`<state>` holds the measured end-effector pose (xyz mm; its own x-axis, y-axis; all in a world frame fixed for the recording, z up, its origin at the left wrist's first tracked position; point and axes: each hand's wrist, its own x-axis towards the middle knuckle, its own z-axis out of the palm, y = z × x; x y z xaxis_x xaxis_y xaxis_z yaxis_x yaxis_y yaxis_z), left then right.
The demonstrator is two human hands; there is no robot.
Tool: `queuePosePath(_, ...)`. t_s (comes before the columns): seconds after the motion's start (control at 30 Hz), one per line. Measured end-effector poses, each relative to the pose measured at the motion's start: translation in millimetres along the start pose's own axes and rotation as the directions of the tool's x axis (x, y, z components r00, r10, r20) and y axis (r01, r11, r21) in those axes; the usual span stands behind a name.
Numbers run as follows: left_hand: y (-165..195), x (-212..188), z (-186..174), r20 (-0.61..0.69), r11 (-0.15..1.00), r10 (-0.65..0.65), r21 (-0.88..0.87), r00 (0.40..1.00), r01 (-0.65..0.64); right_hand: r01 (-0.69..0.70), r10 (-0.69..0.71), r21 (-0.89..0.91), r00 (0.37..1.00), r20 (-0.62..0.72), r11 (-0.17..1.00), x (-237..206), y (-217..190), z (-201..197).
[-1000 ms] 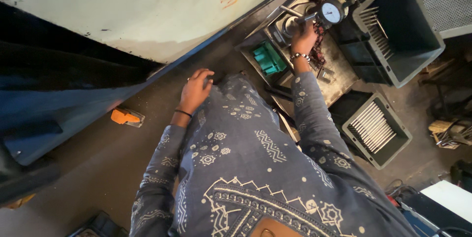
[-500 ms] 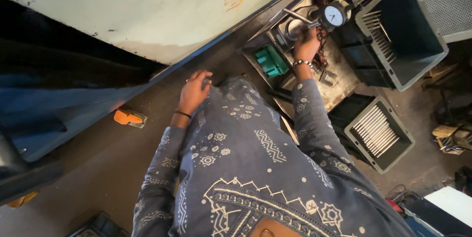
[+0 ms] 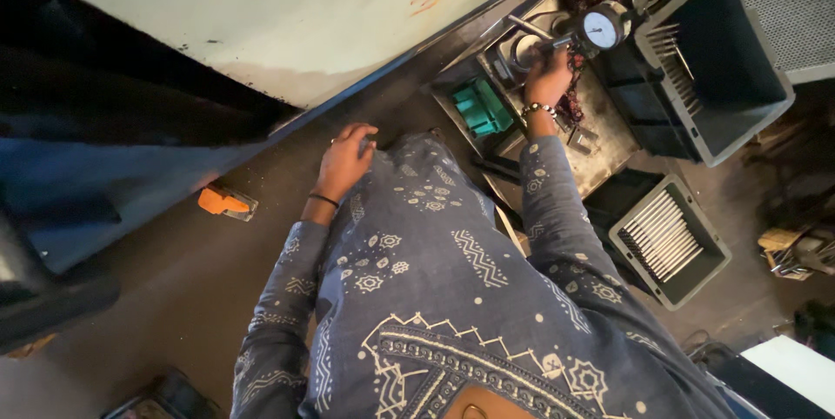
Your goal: The person opens a machine door, places a metal rod inside, closes the door, and presses a button to start the machine. They repeat this cycle multiple times, handling metal rods and operating the machine controls.
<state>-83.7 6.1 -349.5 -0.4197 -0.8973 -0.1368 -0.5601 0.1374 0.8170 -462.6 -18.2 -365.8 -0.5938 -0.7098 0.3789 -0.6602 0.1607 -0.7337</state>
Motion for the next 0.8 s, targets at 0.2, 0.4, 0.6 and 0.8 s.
queuePosePath(0.2,-1,-1,1,-0.005,1.000,-0.004,0.004,1.000,0.004,-0.029,0.029,0.008,0.999,0.015,1.000,3,-4,1)
queuePosePath(0.4,-2,-4,0,0.000,1.000,-0.001,-0.010,1.000,0.001,-0.050,0.049,-0.116,0.999,-0.015,0.992,6,-9,3)
queuePosePath(0.6,-3,-6,1,0.027,1.000,-0.013,-0.015,1.000,0.014,0.001,-0.001,-0.178,1.000,-0.003,0.984,-2,-9,0)
queuePosePath(0.8,-5,-8,1,0.023,1.000,-0.014,-0.010,1.000,0.015,-0.013,0.013,-0.018,1.000,-0.003,1.000,-2,-7,3)
